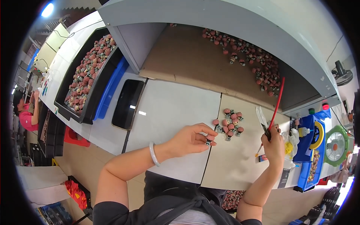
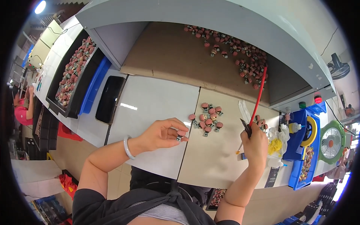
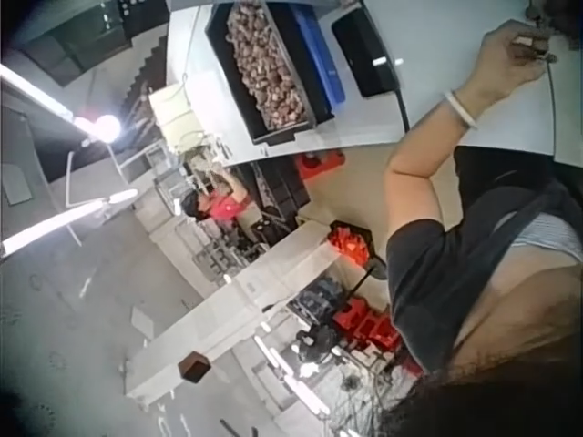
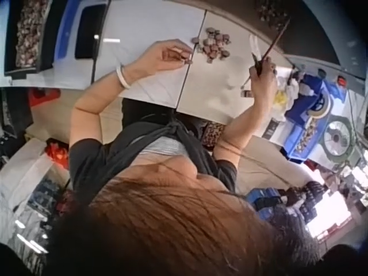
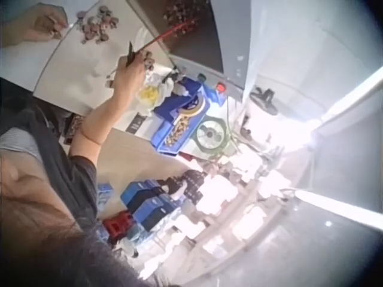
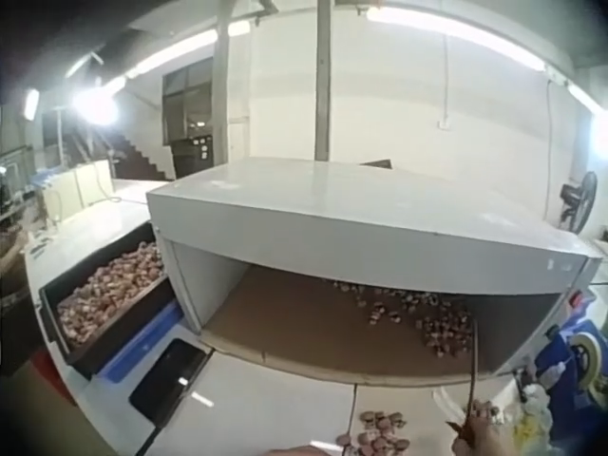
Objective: Applying paint to small details on toy figurines using a fine paintbrush.
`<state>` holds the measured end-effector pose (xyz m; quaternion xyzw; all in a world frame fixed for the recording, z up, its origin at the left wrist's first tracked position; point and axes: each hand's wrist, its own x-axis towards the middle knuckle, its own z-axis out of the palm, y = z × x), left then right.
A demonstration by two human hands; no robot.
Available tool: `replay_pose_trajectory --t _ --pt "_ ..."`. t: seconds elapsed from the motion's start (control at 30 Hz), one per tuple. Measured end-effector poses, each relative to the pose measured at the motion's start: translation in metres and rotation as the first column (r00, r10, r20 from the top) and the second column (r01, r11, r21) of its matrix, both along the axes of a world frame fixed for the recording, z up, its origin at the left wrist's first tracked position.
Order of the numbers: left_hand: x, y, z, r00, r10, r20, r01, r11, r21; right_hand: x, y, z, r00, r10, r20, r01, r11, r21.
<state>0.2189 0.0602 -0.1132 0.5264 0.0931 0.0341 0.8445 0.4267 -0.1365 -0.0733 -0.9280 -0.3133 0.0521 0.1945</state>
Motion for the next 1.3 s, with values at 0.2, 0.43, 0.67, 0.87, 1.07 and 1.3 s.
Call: replay_pose_trajectory --t 0.2,0.43,0.67,0.87,1.07,1.3 --pt "-0.007 0.001 0.010 0.996 -0.026 0.088 0.035 0.995 -0.098 -0.020 0.021 0.011 0.990 -0.110 0.091 0.094 0.982 0.165" --pt "-0.010 0.002 0.018 0.999 -0.035 0.010 0.036 0.983 -0.182 -0.084 0.041 0.004 0.805 0.582 0.116 -0.562 0.686 0.462" --pt "-0.009 -0.001 0.011 0.997 -0.018 -0.072 0.004 0.981 -0.194 -0.093 0.049 -0.004 0.834 0.514 0.202 -0.552 0.781 0.292" --pt "-0.008 -0.003 0.005 0.999 0.000 -0.050 -0.007 0.989 -0.149 -0.097 0.050 -0.002 0.856 0.471 0.213 -0.512 0.829 0.226" --pt "-0.008 -0.004 0.002 0.999 0.029 -0.043 -0.033 0.993 -0.112 -0.099 0.050 0.000 0.877 0.441 0.192 -0.472 0.865 0.171" --pt "-0.007 -0.004 0.003 0.996 0.051 -0.068 -0.059 0.991 -0.121 -0.097 0.051 -0.003 0.855 0.478 0.200 -0.512 0.841 0.178"
